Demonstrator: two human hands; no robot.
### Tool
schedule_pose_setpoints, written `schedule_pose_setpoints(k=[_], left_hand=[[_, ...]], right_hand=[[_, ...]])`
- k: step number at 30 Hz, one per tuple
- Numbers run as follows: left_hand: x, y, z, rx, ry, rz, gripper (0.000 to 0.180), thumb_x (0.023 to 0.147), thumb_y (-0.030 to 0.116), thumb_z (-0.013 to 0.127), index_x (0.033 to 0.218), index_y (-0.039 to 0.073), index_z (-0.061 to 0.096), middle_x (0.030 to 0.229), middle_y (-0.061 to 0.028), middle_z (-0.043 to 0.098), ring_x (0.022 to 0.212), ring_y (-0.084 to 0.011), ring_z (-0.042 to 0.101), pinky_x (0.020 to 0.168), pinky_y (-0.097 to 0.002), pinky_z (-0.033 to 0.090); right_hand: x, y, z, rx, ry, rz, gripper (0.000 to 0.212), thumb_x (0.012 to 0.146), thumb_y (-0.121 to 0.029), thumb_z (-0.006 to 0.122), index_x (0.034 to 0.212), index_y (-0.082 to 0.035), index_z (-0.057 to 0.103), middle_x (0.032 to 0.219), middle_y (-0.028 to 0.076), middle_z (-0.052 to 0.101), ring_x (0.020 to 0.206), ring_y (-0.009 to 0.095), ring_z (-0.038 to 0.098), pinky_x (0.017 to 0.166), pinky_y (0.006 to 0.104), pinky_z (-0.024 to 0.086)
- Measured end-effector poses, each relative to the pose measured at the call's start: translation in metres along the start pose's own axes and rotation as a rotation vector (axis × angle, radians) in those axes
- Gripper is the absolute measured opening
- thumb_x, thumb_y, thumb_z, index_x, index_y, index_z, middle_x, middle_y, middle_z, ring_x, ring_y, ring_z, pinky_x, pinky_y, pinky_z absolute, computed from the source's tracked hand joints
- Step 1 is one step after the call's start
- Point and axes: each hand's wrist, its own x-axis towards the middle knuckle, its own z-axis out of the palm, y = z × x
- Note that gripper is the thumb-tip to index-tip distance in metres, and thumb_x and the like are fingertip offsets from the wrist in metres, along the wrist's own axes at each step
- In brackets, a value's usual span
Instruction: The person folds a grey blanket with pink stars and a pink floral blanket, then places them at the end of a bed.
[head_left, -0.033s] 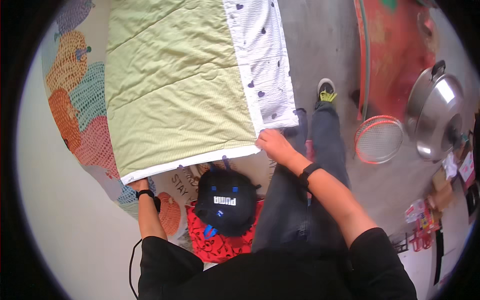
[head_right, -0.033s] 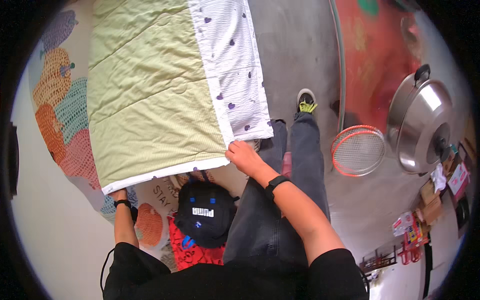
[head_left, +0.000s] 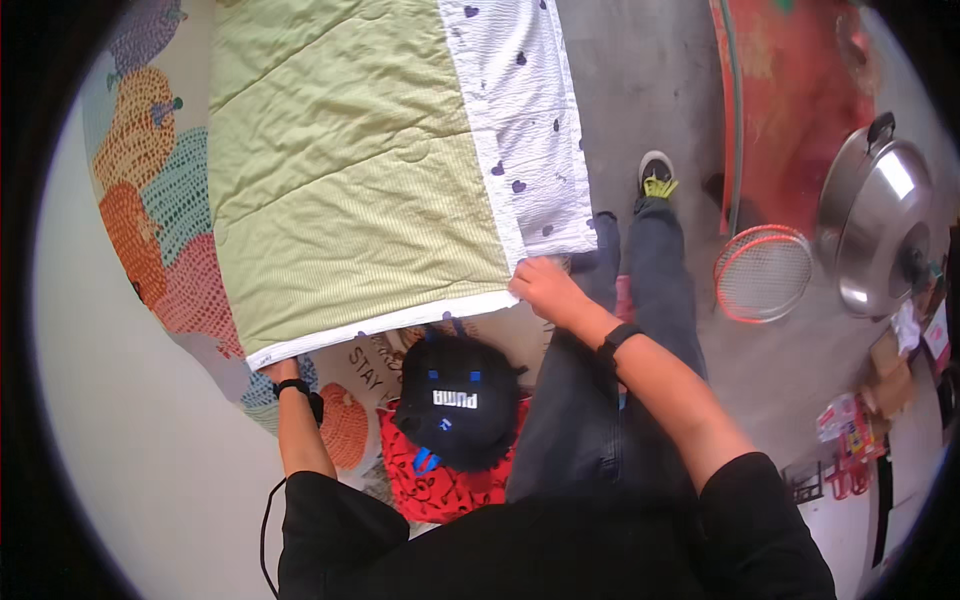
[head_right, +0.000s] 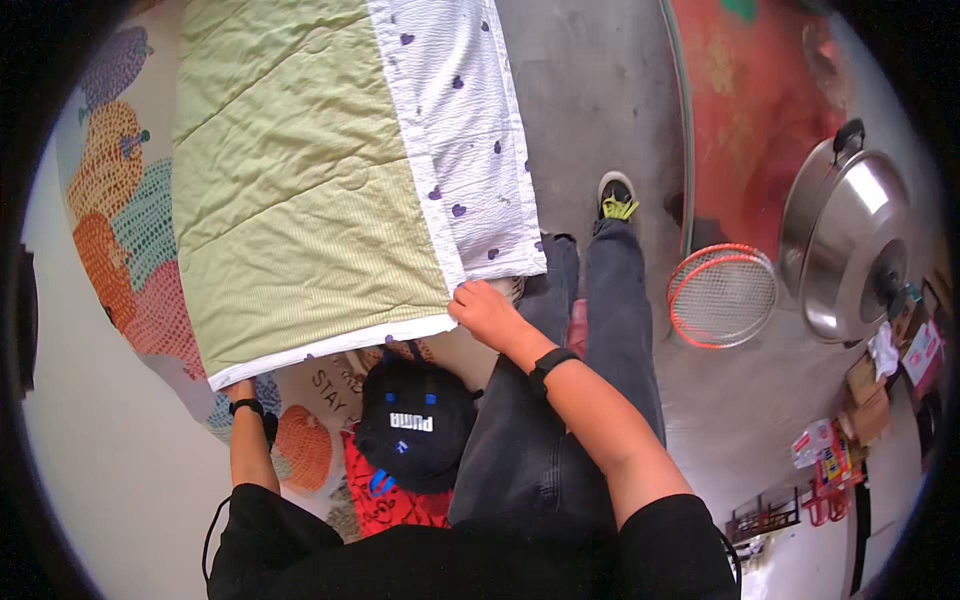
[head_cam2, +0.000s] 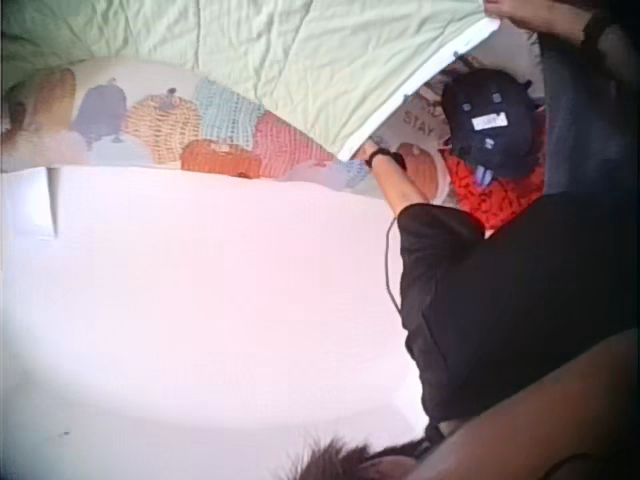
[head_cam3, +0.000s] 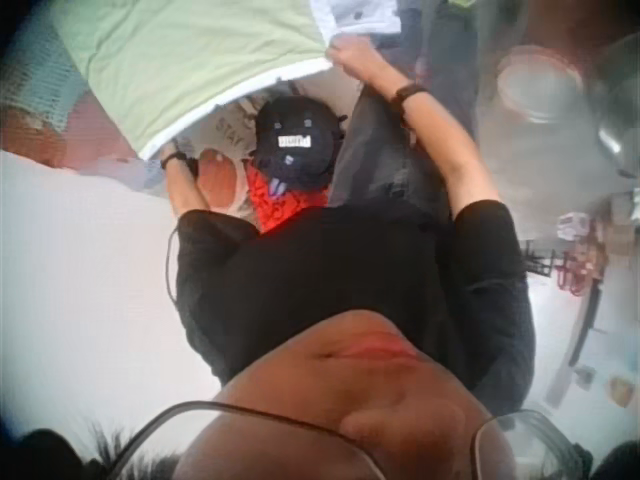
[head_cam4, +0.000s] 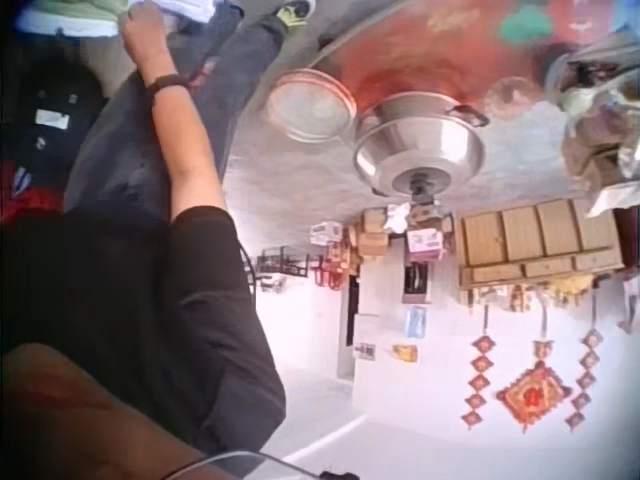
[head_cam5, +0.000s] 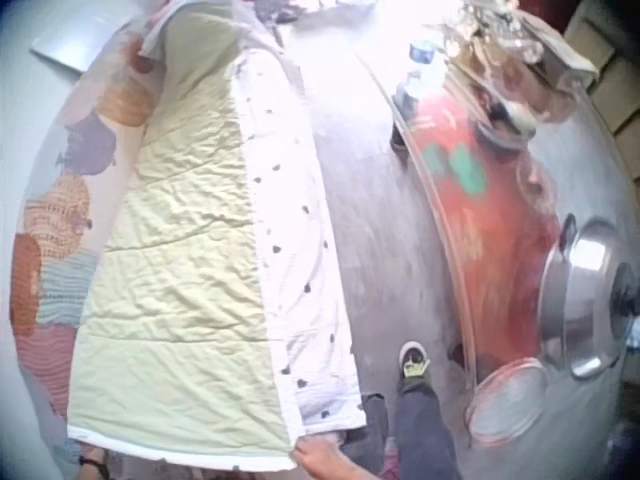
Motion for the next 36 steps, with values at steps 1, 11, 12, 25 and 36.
schedule_pose_setpoints(k=[1,11,12,25,36], left_hand=[[0.005,0.002,0.001,0.025,-0.007,-0.001,0.063,0.083,0.049,0.043,0.131,0.01,0.035,0.137,-0.013,0.036,0.125,-0.0292,0.033,0.102,-0.0407,0.028],[-0.069,0.267,0.135,-0.532,-0.483,0.277,0.069,0.086,0.044,0.043,0.133,-0.004,0.027,0.137,-0.0253,0.027,0.128,-0.0361,0.024,0.105,-0.0406,0.019],[-0.093,0.304,0.151,-0.558,-0.513,0.238,0.072,0.086,0.044,0.044,0.136,-0.001,0.019,0.14,-0.0245,0.018,0.13,-0.0362,0.018,0.105,-0.0408,0.016],[-0.215,0.421,0.049,-1.53,-0.186,-0.112,0.047,0.076,0.022,0.045,0.12,0.006,0.045,0.125,-0.0116,0.045,0.114,-0.028,0.042,0.099,-0.0383,0.031],[-0.193,0.46,0.045,-0.313,-0.381,0.546,0.054,0.061,0.019,0.072,0.109,0.009,0.051,0.115,-0.0117,0.045,0.099,-0.0313,0.049,0.082,-0.0409,0.043]], right_hand=[[0.002,-0.003,0.004,-0.014,-0.028,-0.058,0.011,0.064,-0.005,0.056,0.074,-0.007,0.052,0.079,0.007,0.049,0.083,0.024,0.049,0.07,0.0331,0.04],[-0.01,0.038,-0.024,-0.08,-0.025,0.081,0.015,0.063,-0.002,0.057,0.077,-0.006,0.052,0.081,0.008,0.048,0.086,0.026,0.049,0.071,0.0352,0.041],[-0.015,0.039,-0.035,-0.018,-0.024,0.08,0.016,0.063,0.0,0.057,0.077,-0.005,0.051,0.081,0.009,0.047,0.085,0.027,0.048,0.071,0.0355,0.043],[-0.009,-0.017,-0.16,0.022,0.419,0.056,0.037,0.049,0.01,0.057,0.084,-0.003,0.054,0.086,0.011,0.051,0.087,0.03,0.049,0.075,0.037,0.042],[-0.073,0.162,-0.119,-0.211,0.061,0.494,0.03,0.064,0.004,0.057,0.09,-0.01,0.055,0.096,0.008,0.05,0.091,0.03,0.049,0.075,0.037,0.043]])
